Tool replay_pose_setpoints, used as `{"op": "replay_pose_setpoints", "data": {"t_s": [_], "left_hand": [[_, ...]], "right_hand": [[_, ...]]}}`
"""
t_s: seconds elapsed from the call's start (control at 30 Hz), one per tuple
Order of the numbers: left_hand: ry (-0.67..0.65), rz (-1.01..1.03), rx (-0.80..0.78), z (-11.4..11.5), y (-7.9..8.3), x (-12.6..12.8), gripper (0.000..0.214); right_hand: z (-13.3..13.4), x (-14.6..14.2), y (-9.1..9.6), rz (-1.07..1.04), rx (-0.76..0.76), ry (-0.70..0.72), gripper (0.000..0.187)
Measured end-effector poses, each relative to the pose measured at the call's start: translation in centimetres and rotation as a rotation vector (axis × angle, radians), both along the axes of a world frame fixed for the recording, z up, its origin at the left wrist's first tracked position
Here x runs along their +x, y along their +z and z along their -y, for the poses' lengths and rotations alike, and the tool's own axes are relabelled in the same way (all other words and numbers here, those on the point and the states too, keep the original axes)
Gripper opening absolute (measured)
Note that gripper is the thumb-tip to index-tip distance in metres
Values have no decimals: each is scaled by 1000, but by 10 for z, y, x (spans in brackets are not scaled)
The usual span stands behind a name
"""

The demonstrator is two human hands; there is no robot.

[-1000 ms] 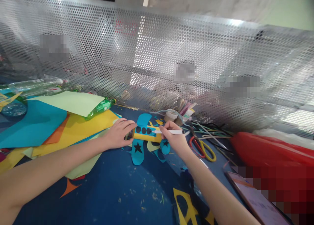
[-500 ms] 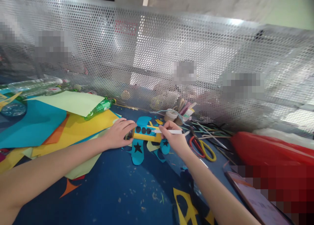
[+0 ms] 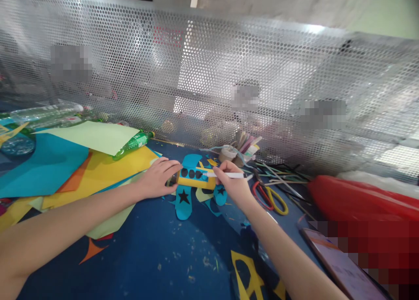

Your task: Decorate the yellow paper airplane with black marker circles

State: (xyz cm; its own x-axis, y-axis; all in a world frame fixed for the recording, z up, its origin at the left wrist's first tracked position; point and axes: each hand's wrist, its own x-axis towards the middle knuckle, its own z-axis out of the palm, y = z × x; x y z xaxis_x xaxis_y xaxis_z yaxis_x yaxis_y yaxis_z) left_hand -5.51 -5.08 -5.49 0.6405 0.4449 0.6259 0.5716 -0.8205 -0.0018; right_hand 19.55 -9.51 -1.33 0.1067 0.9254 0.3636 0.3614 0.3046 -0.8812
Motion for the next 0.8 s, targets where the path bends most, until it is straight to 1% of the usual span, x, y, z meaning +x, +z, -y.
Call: {"op": "replay_pose_setpoints", "data": {"t_s": [0.23,0.47,0.6,0.7,0.8], "left_hand": [[-5,0,-27,0,1,0,46],[-2,-3,-33,0,1,-1,46],[-9,0,-22,1,2,0,46],[-10,1,-21,1,3,0,45],[-7,-3,-21,1,3,0,44]], "right_hand": [[1,-1,2,16,10,-10,28],[0,1,0,20,-13,10,30],[2,1,4,-69,27,38,30],[4,1,9,-157,68,5,30],[4,1,12,-106,89,-55,28]]}}
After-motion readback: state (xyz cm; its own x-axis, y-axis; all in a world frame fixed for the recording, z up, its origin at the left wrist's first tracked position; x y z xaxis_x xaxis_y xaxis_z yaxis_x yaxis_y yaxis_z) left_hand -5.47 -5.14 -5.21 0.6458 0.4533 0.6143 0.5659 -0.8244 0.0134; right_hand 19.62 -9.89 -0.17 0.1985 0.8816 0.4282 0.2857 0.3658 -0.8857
